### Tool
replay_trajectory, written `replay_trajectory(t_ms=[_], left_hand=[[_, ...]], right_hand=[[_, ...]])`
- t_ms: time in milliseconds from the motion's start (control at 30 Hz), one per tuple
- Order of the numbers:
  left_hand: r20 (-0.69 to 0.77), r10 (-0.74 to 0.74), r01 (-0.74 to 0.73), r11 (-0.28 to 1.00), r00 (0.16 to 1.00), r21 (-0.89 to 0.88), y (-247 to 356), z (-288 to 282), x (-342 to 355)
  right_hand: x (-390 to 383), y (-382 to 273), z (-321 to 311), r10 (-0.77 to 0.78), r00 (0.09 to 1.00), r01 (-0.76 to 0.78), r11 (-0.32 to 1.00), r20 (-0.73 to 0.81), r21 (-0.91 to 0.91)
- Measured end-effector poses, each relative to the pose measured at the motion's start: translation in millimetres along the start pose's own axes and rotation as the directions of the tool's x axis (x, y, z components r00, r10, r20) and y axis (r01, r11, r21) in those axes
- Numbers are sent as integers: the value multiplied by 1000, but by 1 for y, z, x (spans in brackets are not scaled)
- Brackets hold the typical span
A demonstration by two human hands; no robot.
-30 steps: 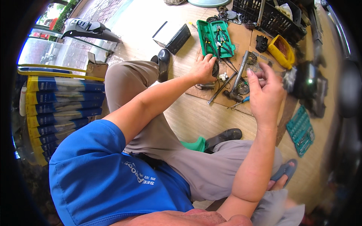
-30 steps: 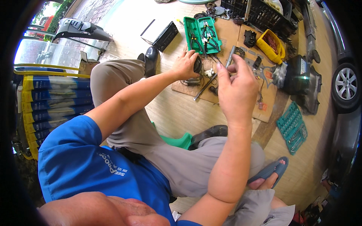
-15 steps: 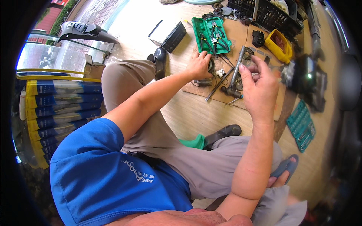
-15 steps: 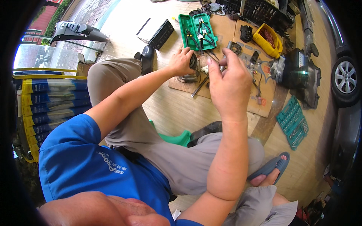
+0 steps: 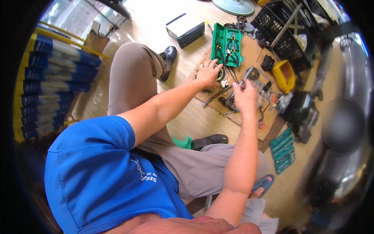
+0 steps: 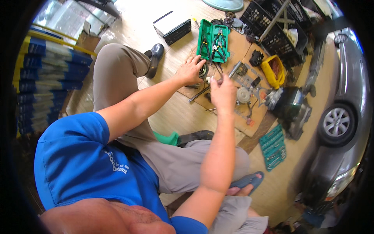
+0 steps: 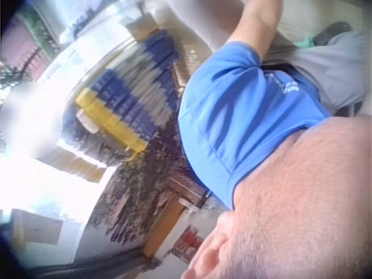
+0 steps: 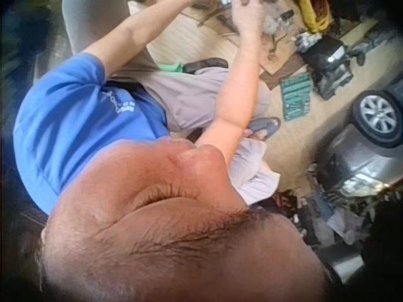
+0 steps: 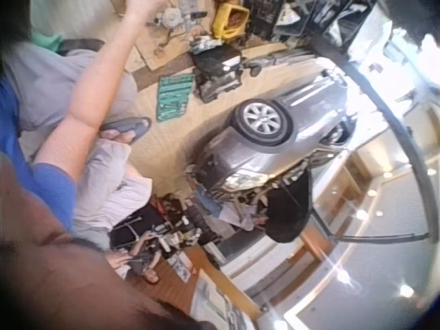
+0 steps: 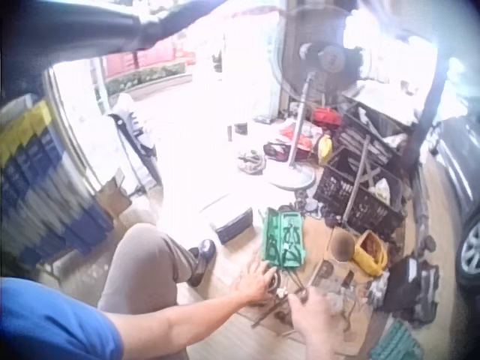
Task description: The person assembles a mechanical assembly by placing a black cylindrical component onto a metal shaft, rotating it by hand, and then fitting a circular spring and another black ring onto the assembly.
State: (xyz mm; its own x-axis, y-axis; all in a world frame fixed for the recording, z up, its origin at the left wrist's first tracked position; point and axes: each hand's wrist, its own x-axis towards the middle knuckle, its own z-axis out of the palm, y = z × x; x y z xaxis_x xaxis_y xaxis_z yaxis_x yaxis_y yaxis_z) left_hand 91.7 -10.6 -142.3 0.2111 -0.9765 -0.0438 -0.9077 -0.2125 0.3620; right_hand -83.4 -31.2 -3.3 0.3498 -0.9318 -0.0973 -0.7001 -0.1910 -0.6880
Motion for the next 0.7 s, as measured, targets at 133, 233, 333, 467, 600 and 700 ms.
replay_trajectory(t_ms=[133,233,333,467,600,700], left_hand=[[-10,-280,269,931,960,-249,6,5,-14],[2,-356,330,863,934,-383,12,18,-20],[-30,-419,334,763,908,-554,9,30,-15],[-53,-733,329,367,678,-870,-7,34,-4],[-19,-788,261,226,615,-938,-23,44,22],[-7,-633,173,223,774,-959,-33,50,32]], right_hand=[[16,21,68,99,980,-80,990,175,-115],[16,48,104,144,976,-116,979,163,-169],[28,75,122,177,974,-150,972,141,-181],[48,69,127,479,846,-531,799,236,282],[64,95,131,631,727,-682,612,273,401],[71,102,138,575,757,-652,634,311,416]])
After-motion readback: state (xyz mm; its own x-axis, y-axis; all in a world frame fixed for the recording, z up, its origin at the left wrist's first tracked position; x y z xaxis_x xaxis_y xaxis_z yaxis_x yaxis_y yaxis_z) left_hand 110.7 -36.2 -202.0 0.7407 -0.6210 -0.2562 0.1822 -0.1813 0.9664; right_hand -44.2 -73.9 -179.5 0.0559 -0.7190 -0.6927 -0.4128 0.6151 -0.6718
